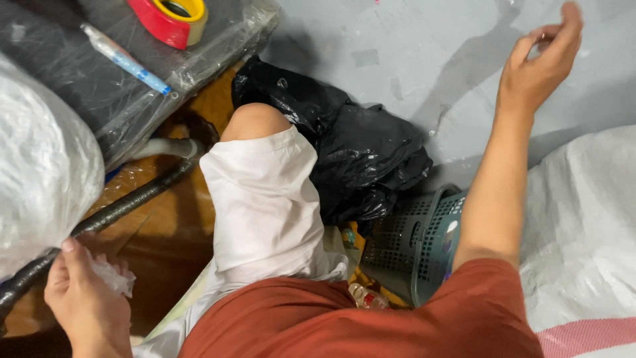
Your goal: Wrapping a foam cushion in clear plastic wrap, securing it with tape, and then placing it inside a black plastic bag.
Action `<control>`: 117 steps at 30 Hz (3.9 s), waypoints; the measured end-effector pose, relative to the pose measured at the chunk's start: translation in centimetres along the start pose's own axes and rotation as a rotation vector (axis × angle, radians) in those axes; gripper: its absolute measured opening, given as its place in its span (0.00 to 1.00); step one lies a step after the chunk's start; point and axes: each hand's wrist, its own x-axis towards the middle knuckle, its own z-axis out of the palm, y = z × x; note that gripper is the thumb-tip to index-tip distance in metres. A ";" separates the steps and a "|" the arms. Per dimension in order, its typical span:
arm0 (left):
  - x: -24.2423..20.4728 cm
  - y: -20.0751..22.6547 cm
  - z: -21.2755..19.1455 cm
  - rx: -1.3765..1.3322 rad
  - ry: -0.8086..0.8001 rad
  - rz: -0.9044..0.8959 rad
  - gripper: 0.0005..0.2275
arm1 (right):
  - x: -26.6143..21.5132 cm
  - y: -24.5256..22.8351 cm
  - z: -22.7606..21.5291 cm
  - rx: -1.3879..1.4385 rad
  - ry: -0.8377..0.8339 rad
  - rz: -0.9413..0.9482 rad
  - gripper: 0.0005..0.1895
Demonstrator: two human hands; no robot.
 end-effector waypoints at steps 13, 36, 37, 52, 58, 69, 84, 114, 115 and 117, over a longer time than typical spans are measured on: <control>2.1 -2.3 0.7 -0.082 0.055 0.030 0.14 | -0.1 -16.4 -1.8 0.719 -0.065 0.632 0.20; 0.5 0.3 0.2 -0.259 -0.130 0.263 0.36 | -8.0 -53.4 5.7 1.238 -1.174 0.325 0.12; 0.8 -0.3 0.1 -0.260 -0.130 0.261 0.36 | -8.2 -53.7 5.5 1.237 -1.176 0.325 0.12; 4.4 -5.0 2.0 -0.080 0.103 0.195 0.23 | -10.8 -53.4 8.0 1.175 -1.201 0.300 0.12; 3.9 -3.6 1.3 -0.106 0.093 0.060 0.20 | -9.5 -51.5 8.9 1.392 -1.398 0.218 0.09; 4.9 -4.5 1.6 -0.197 0.041 -0.129 0.23 | -14.2 -52.0 12.9 1.426 -1.645 0.652 0.10; 2.9 -2.5 2.1 -0.704 -0.101 -0.375 0.22 | -21.2 -59.6 16.9 1.171 -1.859 0.614 0.16; 3.6 -6.3 4.7 -0.452 0.154 -0.002 0.14 | -4.2 -60.4 2.2 0.821 -0.673 -0.960 0.26; 3.9 -6.4 4.5 -0.446 0.152 0.005 0.14 | -4.8 -61.9 2.3 0.822 -0.666 -0.953 0.26; 4.6 -6.7 4.1 -0.412 0.138 0.028 0.14 | -6.1 -65.0 2.5 0.896 -0.428 -1.166 0.28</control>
